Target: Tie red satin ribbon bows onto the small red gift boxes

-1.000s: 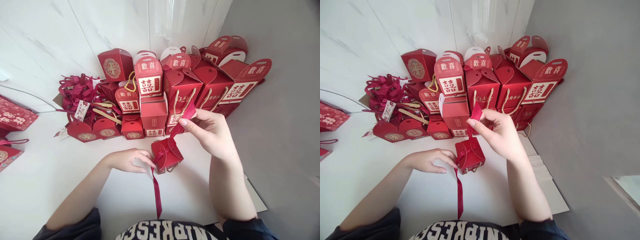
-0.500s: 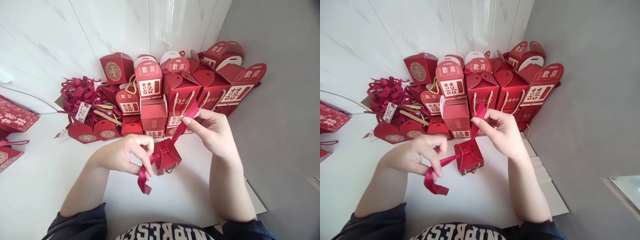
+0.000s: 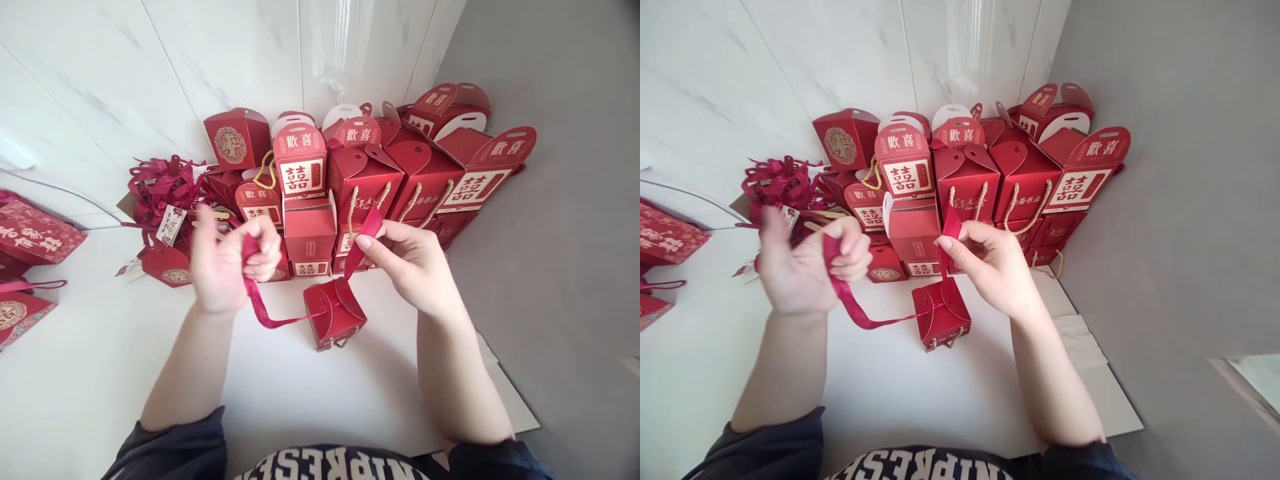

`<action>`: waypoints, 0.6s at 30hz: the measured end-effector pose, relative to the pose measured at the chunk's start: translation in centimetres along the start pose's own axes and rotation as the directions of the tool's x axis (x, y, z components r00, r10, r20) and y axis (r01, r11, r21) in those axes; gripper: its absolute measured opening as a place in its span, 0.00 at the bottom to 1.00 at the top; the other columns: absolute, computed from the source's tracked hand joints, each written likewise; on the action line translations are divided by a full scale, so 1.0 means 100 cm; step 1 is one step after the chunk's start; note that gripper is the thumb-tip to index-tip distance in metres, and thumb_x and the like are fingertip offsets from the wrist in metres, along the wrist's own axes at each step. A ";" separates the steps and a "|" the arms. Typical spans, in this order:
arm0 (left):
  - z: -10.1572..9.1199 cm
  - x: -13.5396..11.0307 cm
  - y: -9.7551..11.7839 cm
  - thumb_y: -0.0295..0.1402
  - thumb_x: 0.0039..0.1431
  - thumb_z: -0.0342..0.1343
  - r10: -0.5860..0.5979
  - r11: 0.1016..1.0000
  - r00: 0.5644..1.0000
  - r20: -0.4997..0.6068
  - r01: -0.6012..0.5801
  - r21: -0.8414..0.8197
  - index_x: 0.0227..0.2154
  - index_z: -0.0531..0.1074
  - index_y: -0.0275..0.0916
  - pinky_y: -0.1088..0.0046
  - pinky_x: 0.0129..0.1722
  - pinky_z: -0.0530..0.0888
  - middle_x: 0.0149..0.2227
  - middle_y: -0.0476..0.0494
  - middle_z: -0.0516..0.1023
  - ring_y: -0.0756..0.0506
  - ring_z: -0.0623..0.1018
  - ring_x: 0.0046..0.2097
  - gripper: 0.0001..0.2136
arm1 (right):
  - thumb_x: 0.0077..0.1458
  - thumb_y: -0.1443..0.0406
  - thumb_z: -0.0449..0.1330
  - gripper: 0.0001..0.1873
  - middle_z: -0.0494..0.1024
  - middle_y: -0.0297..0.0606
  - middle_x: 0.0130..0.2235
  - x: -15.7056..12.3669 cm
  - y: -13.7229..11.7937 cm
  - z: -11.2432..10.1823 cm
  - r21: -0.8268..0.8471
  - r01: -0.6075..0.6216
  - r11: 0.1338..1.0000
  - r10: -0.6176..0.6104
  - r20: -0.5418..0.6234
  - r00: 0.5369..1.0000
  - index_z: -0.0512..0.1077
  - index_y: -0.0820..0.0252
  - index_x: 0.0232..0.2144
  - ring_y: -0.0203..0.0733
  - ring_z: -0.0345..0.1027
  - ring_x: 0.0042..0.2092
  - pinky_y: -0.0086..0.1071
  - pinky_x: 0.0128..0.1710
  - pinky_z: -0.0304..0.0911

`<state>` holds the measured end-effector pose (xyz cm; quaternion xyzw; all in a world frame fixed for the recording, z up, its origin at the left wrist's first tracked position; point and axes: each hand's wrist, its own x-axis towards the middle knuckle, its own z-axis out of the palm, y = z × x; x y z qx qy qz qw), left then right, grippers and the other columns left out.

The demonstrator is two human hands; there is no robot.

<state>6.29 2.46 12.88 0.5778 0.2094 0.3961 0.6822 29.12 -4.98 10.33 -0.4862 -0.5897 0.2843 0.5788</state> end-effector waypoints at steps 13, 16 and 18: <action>0.027 0.010 -0.044 0.32 0.52 0.66 0.069 0.996 0.987 -0.148 -0.060 0.067 0.29 0.75 0.39 0.76 0.37 0.76 0.41 0.47 0.76 0.50 0.77 0.39 0.05 | 0.65 0.57 0.53 0.21 0.60 0.29 0.24 -0.001 0.000 0.020 -0.184 0.008 0.983 0.038 0.246 0.968 0.62 0.59 0.21 0.33 0.52 0.27 0.29 0.28 0.52; 0.027 0.011 -0.048 0.33 0.52 0.66 0.035 0.995 0.993 -0.117 -0.023 0.099 0.30 0.77 0.39 0.71 0.39 0.79 0.46 0.44 0.79 0.45 0.80 0.43 0.06 | 0.66 0.61 0.51 0.18 0.64 0.31 0.26 -0.002 0.000 0.020 -0.168 0.017 0.986 0.033 0.289 0.957 0.64 0.60 0.23 0.34 0.55 0.29 0.29 0.30 0.54; 0.026 0.011 -0.048 0.34 0.53 0.66 0.003 0.992 0.996 -0.094 0.009 0.122 0.31 0.77 0.39 0.68 0.38 0.80 0.42 0.43 0.81 0.45 0.81 0.40 0.06 | 0.65 0.63 0.51 0.17 0.64 0.31 0.26 -0.002 0.000 0.020 -0.174 0.012 0.985 0.043 0.308 0.950 0.65 0.60 0.24 0.34 0.56 0.29 0.29 0.30 0.54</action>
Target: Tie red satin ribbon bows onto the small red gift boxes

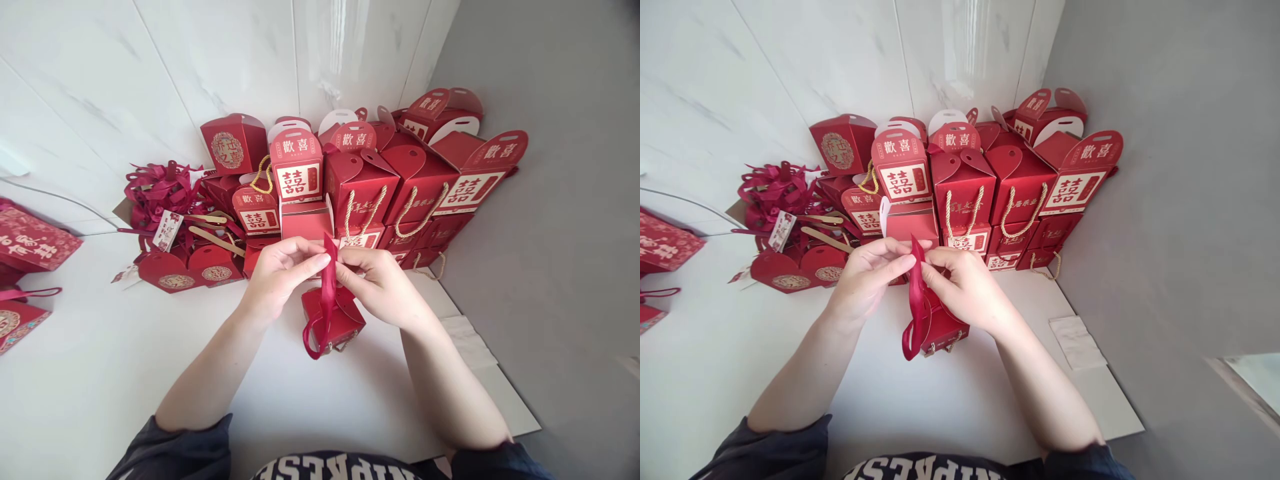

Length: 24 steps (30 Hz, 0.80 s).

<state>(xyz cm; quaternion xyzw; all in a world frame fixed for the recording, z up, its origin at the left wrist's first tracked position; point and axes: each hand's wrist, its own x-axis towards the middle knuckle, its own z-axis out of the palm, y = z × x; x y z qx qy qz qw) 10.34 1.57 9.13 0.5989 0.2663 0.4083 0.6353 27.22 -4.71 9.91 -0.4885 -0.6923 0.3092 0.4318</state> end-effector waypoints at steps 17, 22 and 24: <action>-0.001 -0.002 0.009 0.32 0.51 0.67 0.222 0.910 0.970 -0.098 -0.170 0.378 0.35 0.73 0.38 0.79 0.30 0.77 0.28 0.50 0.80 0.51 0.79 0.29 0.11 | 0.62 0.68 0.50 0.10 0.72 0.32 0.31 0.001 0.000 -0.008 -0.025 -0.074 0.997 0.077 0.158 0.984 0.69 0.59 0.29 0.36 0.63 0.32 0.29 0.32 0.57; -0.001 -0.003 0.009 0.32 0.50 0.68 0.230 0.882 0.968 -0.104 -0.162 0.442 0.35 0.71 0.38 0.79 0.26 0.74 0.26 0.51 0.79 0.52 0.77 0.25 0.12 | 0.62 0.59 0.55 0.12 0.73 0.33 0.29 0.000 0.004 -0.011 0.072 -0.125 0.990 0.113 0.150 0.982 0.73 0.59 0.30 0.36 0.63 0.30 0.30 0.31 0.57; 0.000 -0.003 0.009 0.33 0.50 0.68 0.198 0.897 0.976 -0.094 -0.142 0.420 0.34 0.72 0.37 0.79 0.26 0.74 0.26 0.50 0.80 0.52 0.77 0.25 0.12 | 0.60 0.58 0.59 0.12 0.73 0.32 0.27 0.001 0.005 -0.009 0.086 -0.116 0.990 0.105 0.124 0.987 0.75 0.60 0.30 0.35 0.62 0.29 0.30 0.30 0.57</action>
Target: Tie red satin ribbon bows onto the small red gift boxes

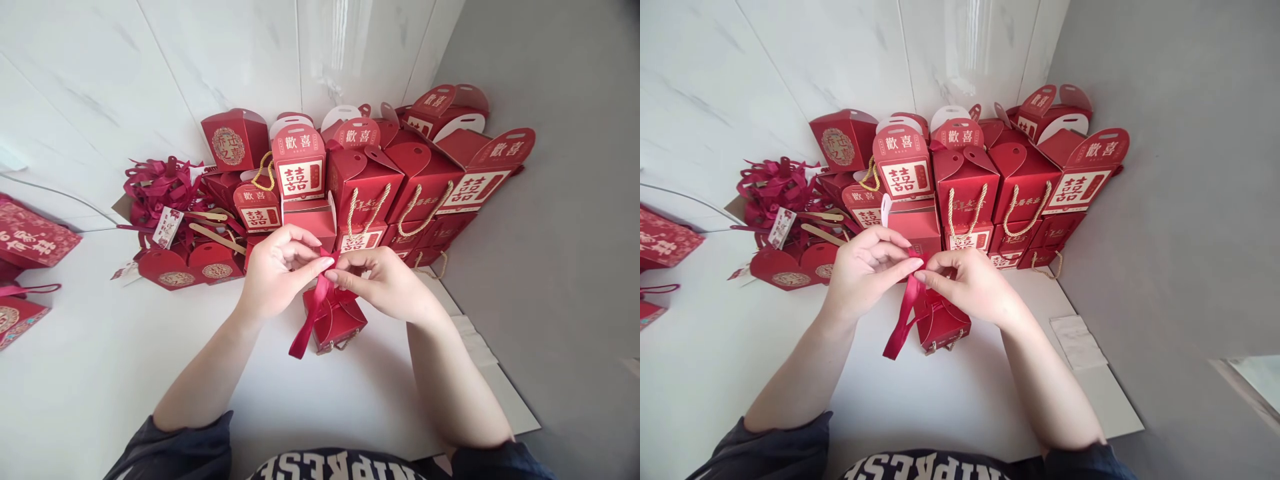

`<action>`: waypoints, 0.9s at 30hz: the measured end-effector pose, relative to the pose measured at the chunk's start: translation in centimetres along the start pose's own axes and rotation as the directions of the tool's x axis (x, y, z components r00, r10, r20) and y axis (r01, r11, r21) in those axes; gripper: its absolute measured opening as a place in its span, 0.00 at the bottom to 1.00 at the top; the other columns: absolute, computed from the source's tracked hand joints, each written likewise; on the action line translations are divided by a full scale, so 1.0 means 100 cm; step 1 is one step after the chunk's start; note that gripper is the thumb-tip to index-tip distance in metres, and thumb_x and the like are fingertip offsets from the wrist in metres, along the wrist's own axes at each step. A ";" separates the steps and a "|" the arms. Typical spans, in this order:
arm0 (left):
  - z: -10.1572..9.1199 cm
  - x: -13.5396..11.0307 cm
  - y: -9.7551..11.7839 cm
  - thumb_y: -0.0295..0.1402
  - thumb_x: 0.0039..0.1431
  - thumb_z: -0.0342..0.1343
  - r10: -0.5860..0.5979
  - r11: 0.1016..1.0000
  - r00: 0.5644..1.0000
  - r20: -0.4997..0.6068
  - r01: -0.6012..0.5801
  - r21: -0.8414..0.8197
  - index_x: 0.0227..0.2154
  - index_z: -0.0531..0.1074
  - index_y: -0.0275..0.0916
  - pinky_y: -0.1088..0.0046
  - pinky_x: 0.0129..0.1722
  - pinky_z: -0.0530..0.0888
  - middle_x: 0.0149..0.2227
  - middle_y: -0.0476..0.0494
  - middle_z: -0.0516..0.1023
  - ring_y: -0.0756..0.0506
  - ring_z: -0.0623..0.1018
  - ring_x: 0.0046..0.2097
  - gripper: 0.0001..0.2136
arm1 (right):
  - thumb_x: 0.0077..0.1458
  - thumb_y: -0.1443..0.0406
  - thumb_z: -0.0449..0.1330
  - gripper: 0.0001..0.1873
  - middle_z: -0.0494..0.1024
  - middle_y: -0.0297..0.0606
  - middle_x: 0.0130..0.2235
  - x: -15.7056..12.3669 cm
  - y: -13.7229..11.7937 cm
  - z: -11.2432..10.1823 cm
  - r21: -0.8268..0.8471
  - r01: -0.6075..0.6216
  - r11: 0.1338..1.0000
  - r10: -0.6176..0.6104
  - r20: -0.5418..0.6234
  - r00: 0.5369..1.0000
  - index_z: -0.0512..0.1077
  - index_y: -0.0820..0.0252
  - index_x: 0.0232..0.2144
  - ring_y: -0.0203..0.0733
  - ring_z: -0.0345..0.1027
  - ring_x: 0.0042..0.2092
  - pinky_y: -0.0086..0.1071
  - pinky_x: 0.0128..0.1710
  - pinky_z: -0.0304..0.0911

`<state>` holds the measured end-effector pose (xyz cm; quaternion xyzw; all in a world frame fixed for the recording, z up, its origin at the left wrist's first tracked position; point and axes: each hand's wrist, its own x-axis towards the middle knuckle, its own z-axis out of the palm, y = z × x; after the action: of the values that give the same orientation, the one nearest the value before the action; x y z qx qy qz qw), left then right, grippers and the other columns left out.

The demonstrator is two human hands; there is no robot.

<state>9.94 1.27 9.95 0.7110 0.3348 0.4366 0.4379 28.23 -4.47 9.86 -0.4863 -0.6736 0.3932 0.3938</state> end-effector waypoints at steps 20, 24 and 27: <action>0.002 0.003 -0.072 0.36 0.36 0.75 0.150 0.981 0.690 0.708 -0.012 -0.196 0.55 0.66 0.42 0.55 0.58 0.68 0.54 0.34 0.73 0.33 0.72 0.58 0.39 | 0.58 0.58 0.64 0.13 0.73 0.33 0.23 -0.016 -0.044 -0.028 -0.243 0.219 0.945 -0.310 -0.455 0.834 0.75 0.56 0.24 0.36 0.65 0.25 0.31 0.23 0.60; 0.009 -0.007 -0.089 0.35 0.37 0.74 0.066 0.998 0.746 0.663 -0.037 -0.059 0.51 0.68 0.41 0.56 0.57 0.68 0.53 0.36 0.74 0.35 0.74 0.55 0.35 | 0.58 0.58 0.63 0.14 0.73 0.33 0.24 -0.015 -0.047 -0.029 -0.330 0.205 0.921 -0.345 -0.451 0.823 0.74 0.57 0.24 0.37 0.64 0.26 0.33 0.23 0.58; 0.013 -0.013 -0.102 0.32 0.37 0.74 0.076 0.993 0.779 0.622 0.001 -0.122 0.51 0.65 0.41 0.56 0.59 0.66 0.52 0.35 0.74 0.37 0.74 0.56 0.36 | 0.58 0.57 0.63 0.15 0.70 0.33 0.23 -0.016 -0.048 -0.030 -0.383 0.201 0.901 -0.378 -0.470 0.798 0.72 0.56 0.23 0.37 0.62 0.25 0.34 0.23 0.55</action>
<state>9.71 3.74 -0.12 0.7955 0.1306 0.2034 0.5557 29.69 -6.65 15.13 -0.5220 -0.6580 0.0642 0.5389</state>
